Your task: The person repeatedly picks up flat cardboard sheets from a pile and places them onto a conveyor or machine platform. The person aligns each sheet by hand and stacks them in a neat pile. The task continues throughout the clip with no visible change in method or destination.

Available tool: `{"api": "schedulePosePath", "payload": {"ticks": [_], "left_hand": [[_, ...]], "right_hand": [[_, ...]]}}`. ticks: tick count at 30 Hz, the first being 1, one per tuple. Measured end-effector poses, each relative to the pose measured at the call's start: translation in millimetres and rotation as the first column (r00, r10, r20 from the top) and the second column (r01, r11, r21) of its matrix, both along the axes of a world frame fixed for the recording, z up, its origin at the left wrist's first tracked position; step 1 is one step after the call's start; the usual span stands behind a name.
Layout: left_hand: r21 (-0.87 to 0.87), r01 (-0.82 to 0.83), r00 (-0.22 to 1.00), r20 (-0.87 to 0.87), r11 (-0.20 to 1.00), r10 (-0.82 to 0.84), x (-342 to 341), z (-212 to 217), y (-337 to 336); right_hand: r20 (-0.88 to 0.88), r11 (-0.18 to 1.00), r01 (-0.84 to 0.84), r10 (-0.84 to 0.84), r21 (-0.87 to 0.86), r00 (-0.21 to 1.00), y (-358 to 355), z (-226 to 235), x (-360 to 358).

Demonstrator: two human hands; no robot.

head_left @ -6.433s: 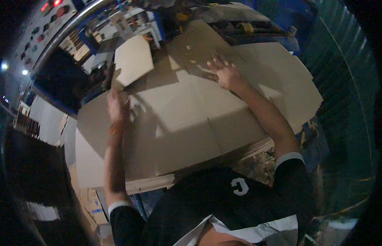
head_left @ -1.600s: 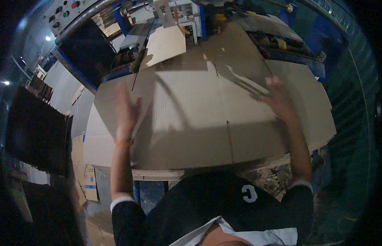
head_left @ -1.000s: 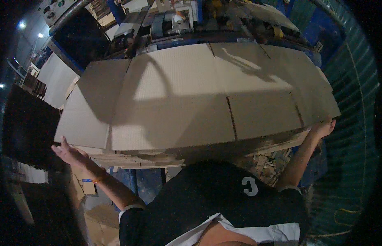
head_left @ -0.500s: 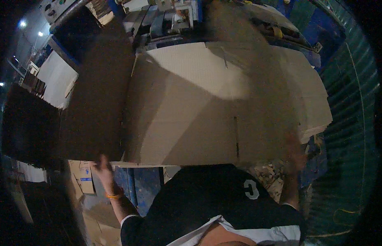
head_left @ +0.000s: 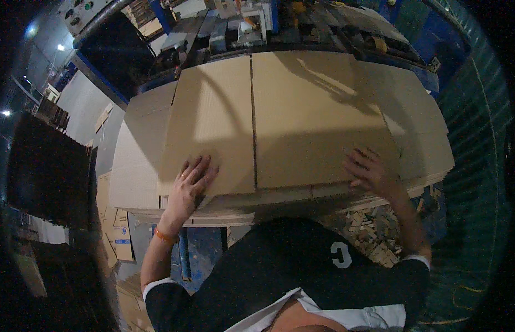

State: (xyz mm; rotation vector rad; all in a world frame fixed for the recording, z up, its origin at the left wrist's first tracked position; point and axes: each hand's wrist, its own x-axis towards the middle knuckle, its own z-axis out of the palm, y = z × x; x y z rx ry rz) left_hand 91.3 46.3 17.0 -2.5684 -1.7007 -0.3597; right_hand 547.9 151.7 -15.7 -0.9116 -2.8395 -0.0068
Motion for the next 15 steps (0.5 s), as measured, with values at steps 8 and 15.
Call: {"api": "schedulePosePath", "payload": {"ticks": [8,15], "left_hand": [[0.126,-0.003,0.992,0.126,0.992,-0.012,-1,3,63],[0.311,-0.114,0.993,0.05,0.944,0.104,-40,-19,201]], "right_hand": [[0.059,0.993,0.105,-0.108,0.049,0.992,89,23,4],[-0.083,0.962,0.273,-0.272,-0.001,0.959,196,20,-39]]}}
